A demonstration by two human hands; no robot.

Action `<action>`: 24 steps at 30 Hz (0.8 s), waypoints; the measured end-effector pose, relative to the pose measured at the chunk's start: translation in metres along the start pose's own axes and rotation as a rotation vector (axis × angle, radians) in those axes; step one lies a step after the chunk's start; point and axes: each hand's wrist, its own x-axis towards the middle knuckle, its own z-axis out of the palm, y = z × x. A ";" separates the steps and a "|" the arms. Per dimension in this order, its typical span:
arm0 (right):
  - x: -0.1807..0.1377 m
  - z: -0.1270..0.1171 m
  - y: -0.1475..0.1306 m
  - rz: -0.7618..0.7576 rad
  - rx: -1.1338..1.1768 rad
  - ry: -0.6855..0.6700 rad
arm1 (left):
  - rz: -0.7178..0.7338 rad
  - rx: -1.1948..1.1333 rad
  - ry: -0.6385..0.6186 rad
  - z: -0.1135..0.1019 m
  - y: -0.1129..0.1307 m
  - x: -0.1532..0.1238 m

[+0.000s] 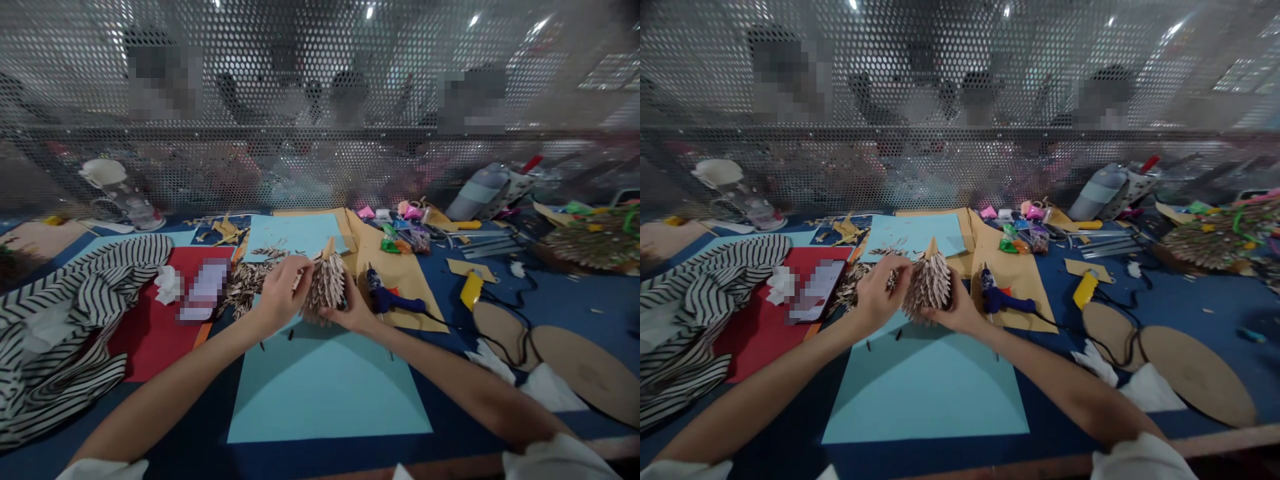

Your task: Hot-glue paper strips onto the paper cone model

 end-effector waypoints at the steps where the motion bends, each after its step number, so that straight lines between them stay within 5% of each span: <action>1: -0.001 0.000 0.000 -0.013 -0.002 -0.006 | 0.052 0.021 -0.016 0.001 -0.002 -0.001; 15: -0.004 0.005 -0.013 -0.081 -0.082 0.011 | 0.462 0.384 -0.064 -0.007 -0.006 -0.007; 24: -0.005 0.004 -0.011 -0.102 -0.138 -0.003 | 0.568 0.464 -0.066 -0.012 0.001 -0.001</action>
